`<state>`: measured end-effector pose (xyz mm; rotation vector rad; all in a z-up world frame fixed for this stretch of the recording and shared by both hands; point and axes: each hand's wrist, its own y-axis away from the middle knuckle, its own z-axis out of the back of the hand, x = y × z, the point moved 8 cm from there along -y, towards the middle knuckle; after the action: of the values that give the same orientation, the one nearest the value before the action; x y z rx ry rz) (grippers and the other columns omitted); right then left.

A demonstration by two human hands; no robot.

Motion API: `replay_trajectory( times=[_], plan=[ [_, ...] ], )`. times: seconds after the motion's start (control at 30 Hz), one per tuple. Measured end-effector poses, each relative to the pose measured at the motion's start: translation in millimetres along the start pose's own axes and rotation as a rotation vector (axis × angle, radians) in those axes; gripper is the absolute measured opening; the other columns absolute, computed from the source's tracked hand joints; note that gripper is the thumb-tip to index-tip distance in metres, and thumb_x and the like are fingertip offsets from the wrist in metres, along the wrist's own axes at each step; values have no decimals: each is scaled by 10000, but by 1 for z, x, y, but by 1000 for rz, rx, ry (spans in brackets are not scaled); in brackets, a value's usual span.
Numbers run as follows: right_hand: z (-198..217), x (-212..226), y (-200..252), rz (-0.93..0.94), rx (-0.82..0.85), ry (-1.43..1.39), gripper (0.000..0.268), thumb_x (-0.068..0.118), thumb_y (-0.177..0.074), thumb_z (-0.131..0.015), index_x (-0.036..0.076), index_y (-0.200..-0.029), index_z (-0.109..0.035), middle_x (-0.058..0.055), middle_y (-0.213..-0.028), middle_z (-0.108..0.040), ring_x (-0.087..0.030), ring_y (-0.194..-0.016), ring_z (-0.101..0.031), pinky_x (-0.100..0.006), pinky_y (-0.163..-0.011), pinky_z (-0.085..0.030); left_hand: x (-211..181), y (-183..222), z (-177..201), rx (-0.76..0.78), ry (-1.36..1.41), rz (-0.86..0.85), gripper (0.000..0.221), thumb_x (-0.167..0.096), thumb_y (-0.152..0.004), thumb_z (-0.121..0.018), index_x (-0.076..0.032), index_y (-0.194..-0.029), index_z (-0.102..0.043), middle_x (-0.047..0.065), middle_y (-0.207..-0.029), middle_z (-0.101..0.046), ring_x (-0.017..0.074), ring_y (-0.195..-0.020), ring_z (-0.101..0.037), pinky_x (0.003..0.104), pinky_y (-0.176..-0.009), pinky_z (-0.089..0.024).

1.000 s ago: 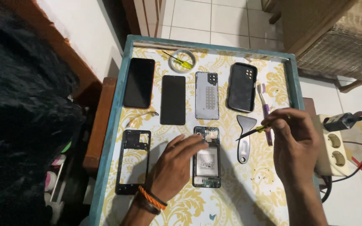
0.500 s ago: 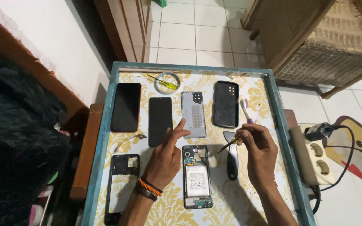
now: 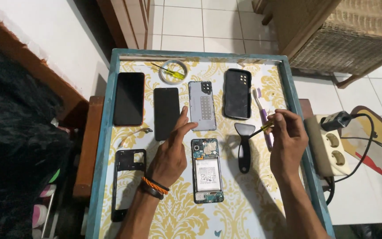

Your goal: Extracting the battery and internal cables from a disassembled smartphone using a screwdriver on a repair bench.

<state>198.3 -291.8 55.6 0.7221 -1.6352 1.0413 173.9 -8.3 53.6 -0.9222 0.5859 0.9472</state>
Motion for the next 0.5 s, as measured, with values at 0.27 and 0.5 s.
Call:
replay_trajectory(
  times=[0.27, 0.5],
  plan=[
    [19, -2, -13, -51, -79, 14, 208, 182, -1082, -682, 5, -1183, -642, -128, -952, -660, -133, -806, -644, -176, -595, -537, 1, -1, -1, 27, 19, 31, 617, 137, -880, -297, -131, -1416, -445, 243, -1693, -218, 436, -1452, -412, 552, -1202, -331],
    [19, 0, -13, -137, -41, 34, 216, 164, -1070, -673, 7, -1217, -668, -139, -957, -663, -132, -801, -658, -177, -613, -567, -2, -2, -2, 30, 54, 36, 545, 121, -901, -316, -105, -1372, -471, 248, -1672, -260, 441, -1453, -411, 561, -1169, -386]
  ],
)
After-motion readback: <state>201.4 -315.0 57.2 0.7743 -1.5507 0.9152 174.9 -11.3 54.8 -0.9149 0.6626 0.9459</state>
